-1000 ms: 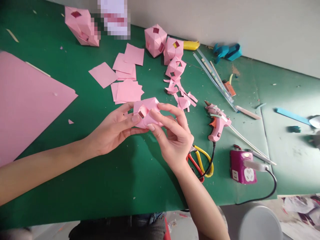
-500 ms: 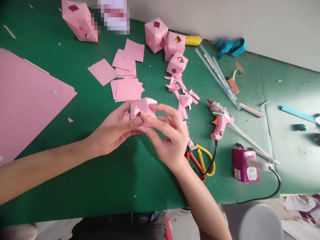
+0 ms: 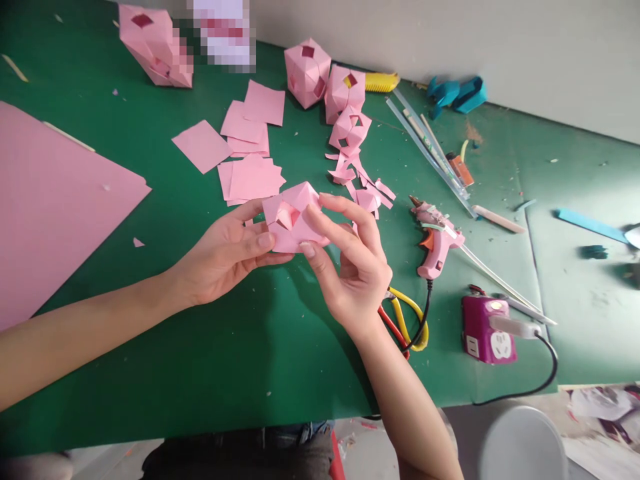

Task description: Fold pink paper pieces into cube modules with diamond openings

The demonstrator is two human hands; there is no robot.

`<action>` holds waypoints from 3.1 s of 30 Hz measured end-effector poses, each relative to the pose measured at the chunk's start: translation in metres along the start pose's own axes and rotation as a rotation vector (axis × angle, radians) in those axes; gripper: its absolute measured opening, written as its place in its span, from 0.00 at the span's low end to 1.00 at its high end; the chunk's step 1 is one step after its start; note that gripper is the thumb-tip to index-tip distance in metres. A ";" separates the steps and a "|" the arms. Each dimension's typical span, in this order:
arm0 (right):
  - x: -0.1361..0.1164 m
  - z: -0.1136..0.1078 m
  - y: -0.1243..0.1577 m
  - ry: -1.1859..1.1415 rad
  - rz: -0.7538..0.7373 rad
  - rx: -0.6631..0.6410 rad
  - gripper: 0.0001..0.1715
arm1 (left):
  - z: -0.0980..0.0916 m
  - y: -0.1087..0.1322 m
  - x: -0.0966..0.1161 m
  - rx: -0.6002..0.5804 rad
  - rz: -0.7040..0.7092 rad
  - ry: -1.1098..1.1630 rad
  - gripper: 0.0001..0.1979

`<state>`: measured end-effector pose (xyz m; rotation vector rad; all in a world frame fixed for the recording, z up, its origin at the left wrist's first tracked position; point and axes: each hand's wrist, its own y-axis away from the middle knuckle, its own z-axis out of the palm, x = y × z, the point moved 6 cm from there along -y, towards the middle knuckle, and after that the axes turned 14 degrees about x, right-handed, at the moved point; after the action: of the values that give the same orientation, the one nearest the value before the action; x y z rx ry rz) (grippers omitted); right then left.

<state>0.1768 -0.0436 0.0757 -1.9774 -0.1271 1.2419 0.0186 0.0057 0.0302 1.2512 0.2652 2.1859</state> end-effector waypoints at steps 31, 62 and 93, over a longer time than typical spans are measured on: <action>0.000 -0.003 -0.006 -0.039 -0.002 0.030 0.19 | -0.009 -0.009 0.006 -0.065 0.131 -0.178 0.21; 0.006 -0.003 -0.007 -0.174 0.161 -0.116 0.25 | -0.010 -0.002 0.002 -0.046 0.267 -0.297 0.29; 0.000 0.009 0.009 -0.121 0.197 -0.032 0.13 | -0.003 0.008 0.024 -0.012 0.520 -0.352 0.12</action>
<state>0.1668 -0.0447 0.0678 -1.9788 -0.0115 1.4952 0.0041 0.0131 0.0494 1.8230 -0.2442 2.3096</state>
